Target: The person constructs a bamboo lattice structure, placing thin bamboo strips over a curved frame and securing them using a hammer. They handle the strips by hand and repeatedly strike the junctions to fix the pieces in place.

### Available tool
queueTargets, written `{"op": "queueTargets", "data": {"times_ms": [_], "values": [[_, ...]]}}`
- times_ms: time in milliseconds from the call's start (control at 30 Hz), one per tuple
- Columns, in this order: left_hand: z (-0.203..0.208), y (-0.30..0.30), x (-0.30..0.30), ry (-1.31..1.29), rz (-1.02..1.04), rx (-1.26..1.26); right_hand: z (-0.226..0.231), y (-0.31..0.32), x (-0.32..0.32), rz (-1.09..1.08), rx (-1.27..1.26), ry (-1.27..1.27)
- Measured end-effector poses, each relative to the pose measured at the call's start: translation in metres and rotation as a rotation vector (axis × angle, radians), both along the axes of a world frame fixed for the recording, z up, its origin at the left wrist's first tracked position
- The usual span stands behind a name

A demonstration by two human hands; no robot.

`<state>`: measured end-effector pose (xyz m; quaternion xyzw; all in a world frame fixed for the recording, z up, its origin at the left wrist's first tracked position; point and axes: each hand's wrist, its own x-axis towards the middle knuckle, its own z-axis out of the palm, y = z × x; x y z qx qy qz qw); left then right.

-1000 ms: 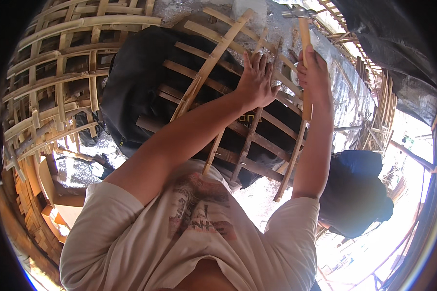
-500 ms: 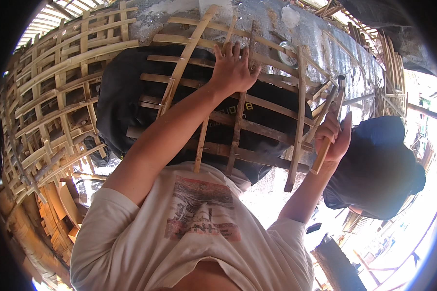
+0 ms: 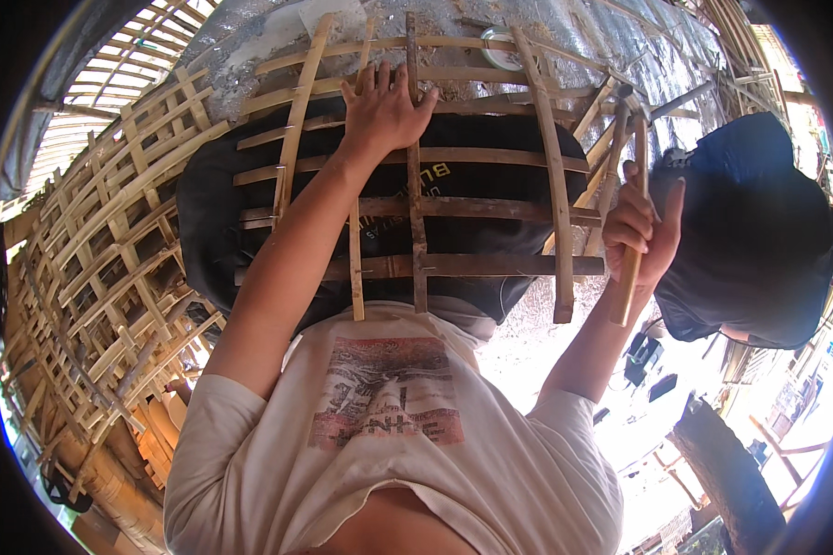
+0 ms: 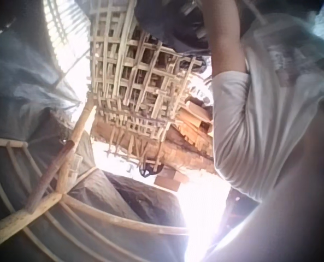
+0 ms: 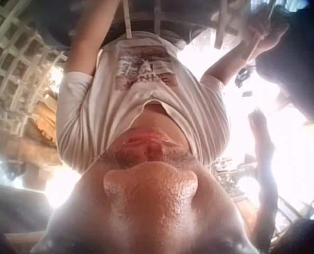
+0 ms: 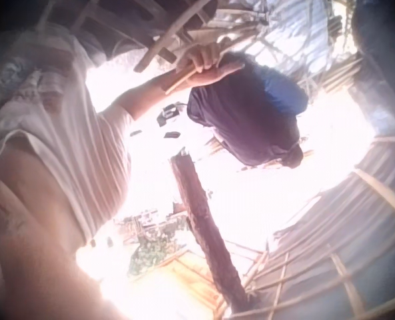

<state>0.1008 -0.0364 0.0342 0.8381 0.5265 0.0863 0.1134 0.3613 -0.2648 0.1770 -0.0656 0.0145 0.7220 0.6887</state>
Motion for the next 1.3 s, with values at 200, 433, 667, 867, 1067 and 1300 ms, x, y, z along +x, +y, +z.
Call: {"op": "queueTargets", "data": {"times_ms": [200, 433, 667, 867, 1067, 1300], "values": [[-0.002, 0.001, -0.002, -0.018, -0.037, 0.028, 0.018, -0.032, 0.020, -0.093, 0.134, -0.132], [-0.013, 0.003, -0.002, 0.077, -0.022, 0.096, 0.017, -0.071, 0.034, -0.226, 0.094, -0.285], [-0.011, 0.005, 0.000, -0.042, 0.000, 0.120, 0.006, -0.084, 0.032, -0.226, 0.043, -0.290], [0.012, -0.001, -0.001, -0.109, 0.013, 0.300, 0.000, -0.087, 0.035, -0.286, -0.018, -0.306], [0.054, -0.003, -0.017, 0.070, 0.097, 0.160, -0.004, -0.093, 0.036, -0.281, -0.016, -0.357], [0.052, 0.000, -0.026, 0.276, 0.150, -0.105, -0.013, -0.091, 0.036, -0.264, -0.037, -0.361]]}}
